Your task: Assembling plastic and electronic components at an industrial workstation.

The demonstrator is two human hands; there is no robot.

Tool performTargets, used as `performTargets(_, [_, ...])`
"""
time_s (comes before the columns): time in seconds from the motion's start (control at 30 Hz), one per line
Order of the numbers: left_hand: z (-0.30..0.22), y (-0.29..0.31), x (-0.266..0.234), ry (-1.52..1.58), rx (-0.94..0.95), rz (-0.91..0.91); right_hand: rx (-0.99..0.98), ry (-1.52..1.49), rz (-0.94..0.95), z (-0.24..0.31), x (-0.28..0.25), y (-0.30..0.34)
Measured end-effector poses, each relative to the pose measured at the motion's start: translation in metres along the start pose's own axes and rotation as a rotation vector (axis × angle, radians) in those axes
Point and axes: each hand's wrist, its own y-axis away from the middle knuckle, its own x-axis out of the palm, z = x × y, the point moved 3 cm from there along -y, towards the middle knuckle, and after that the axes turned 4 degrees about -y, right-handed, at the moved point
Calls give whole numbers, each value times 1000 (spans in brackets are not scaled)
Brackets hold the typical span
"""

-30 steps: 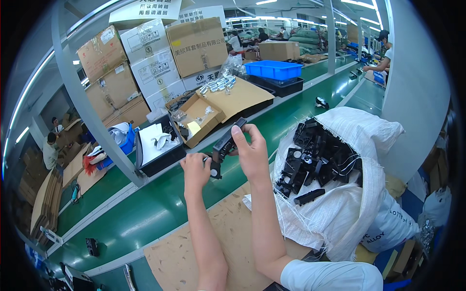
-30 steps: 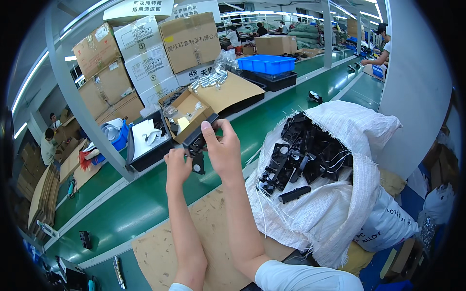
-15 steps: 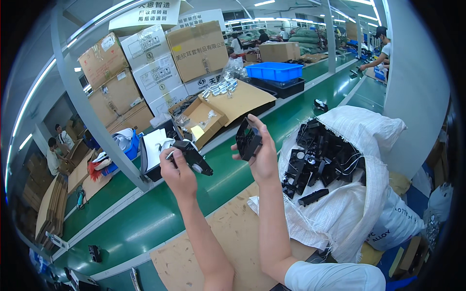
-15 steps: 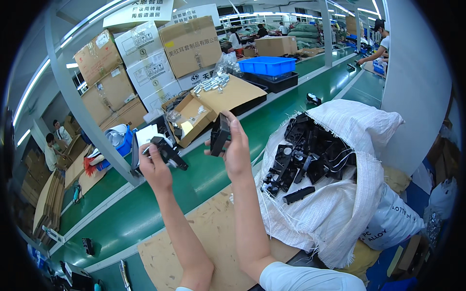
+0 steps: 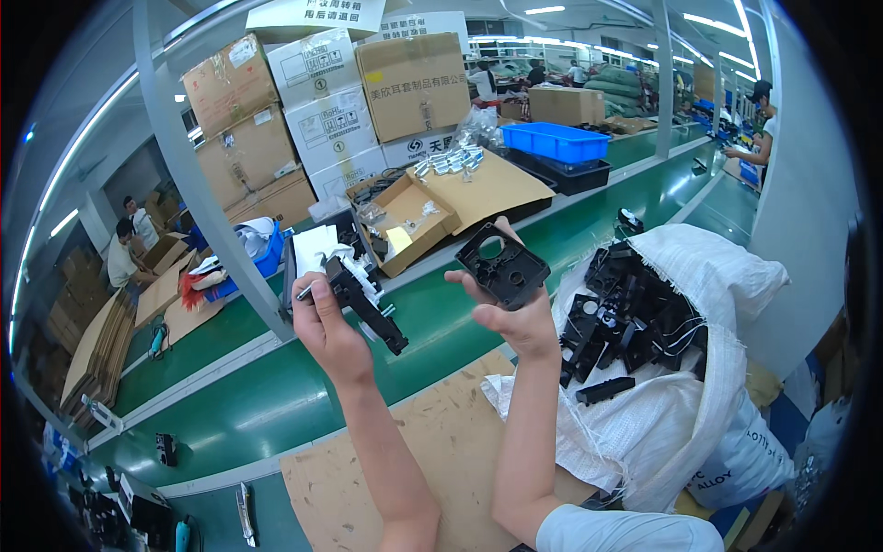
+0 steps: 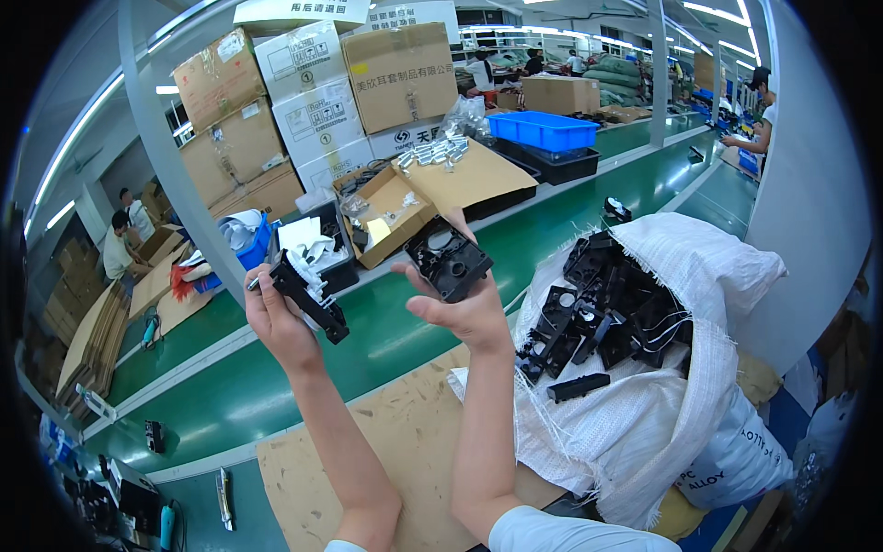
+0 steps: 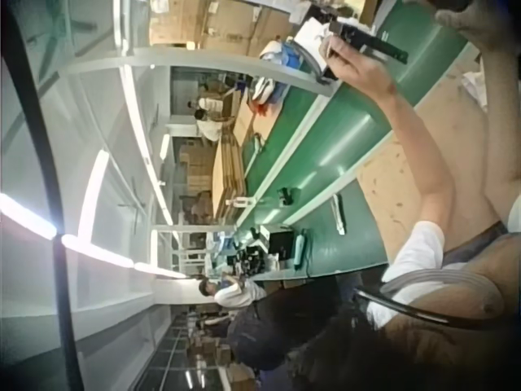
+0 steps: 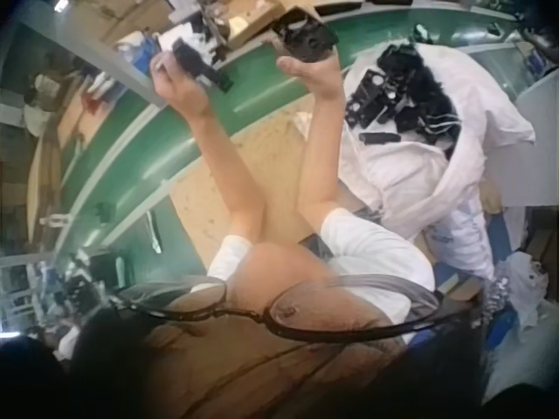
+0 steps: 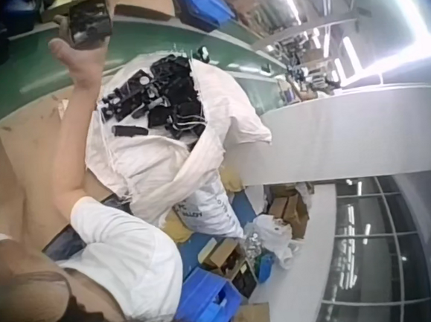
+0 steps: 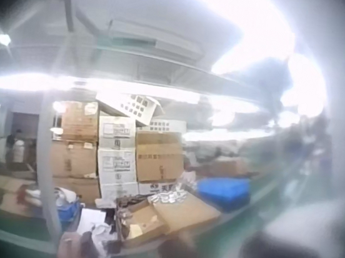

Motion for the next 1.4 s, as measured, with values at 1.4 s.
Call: performTargets(1.4, [-13, 16, 37, -30, -265, 179, 119, 626, -6, -17, 31, 1])
